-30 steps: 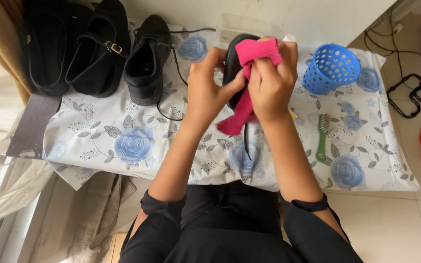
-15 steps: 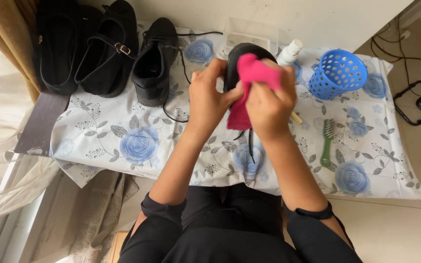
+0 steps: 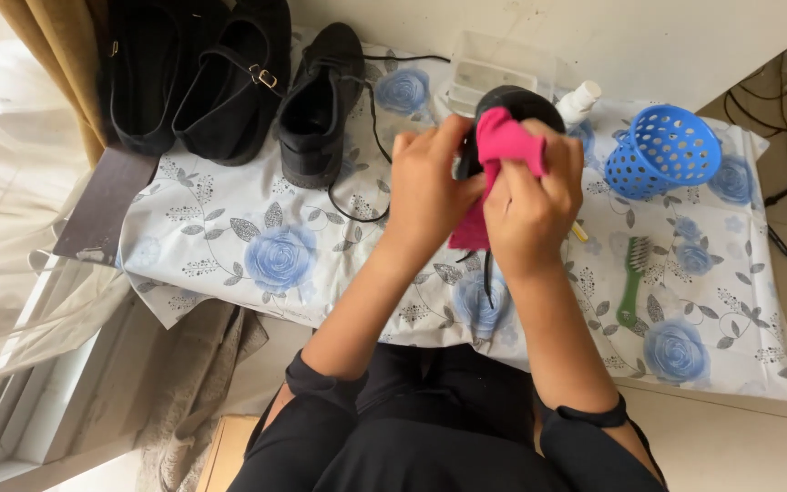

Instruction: The person cleans a black sneaker using a pink cloth, wiping the sole, sides, and upper parts of the shoe. The person rotates the shoe to access different areas and continues wiping until the end of the clip.

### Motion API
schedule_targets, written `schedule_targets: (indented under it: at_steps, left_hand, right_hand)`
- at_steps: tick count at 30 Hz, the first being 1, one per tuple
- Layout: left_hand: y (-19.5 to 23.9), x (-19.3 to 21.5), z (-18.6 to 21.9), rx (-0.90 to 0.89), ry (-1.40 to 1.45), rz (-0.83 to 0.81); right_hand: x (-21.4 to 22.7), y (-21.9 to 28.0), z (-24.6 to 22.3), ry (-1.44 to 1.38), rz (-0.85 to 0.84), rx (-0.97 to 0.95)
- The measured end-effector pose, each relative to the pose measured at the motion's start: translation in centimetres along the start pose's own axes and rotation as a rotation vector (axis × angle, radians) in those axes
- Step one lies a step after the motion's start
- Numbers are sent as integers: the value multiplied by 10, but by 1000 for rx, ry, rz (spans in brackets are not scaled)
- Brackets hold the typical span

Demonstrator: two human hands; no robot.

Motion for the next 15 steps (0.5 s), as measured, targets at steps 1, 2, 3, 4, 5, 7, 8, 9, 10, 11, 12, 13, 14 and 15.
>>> schedule_targets:
  at_steps: [1,2,3,4,5,7,8,9,10,11,12,13,14,15]
  left_hand:
    - [2,-1,1,1,-2,-1]
    - [3,-2,1,-24,-24,5]
    - [3,-3,2,-48,-46,12]
    - [3,-4,-1,-47,-46,14]
    - [3,-5,-3,-49,-74,50]
    - [2,-7,-7,-52,-104,96]
    - [2,-8,-7,-59,-115,96]
    - [2,-8,-6,-66,-126,96]
    - [3,-9,0,-69,-124,93]
    - [3,-9,5,-67,-106,105]
    - [4,-10,11,-63,-82,114]
    - [8,-11,10,-63,-76,109]
    - [8,-12,7,-63,-62,104]
    - [8,-12,5,-63,-49,100]
  right_hand:
    - [2,12,5,-1,0,-2]
    - [2,22,12,8,27,-14]
    - [3,32,18,16,55,-27]
    - [4,47,19,15,54,-25]
    - [5,62,23,15,41,-123]
    - [7,73,34,12,30,-213]
    - [9,72,38,-10,30,-224]
    - [11,70,43,-33,31,-235]
    - [12,50,41,-30,33,-237]
    - [13,29,37,-17,34,-171]
    - [15,9,33,1,31,-106]
    - [13,13,31,9,29,-109]
    - [9,14,31,44,44,-113]
    - [4,16,30,78,59,-117]
Point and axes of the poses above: each hand's wrist, its own y-axis away from the middle knuckle, its own x-axis out of the back of the hand, z = x × y, the point moved 2 cm from there along -y, towards the middle knuckle, and after that the axes turned 1 degree about z, right-handed, at the moved point
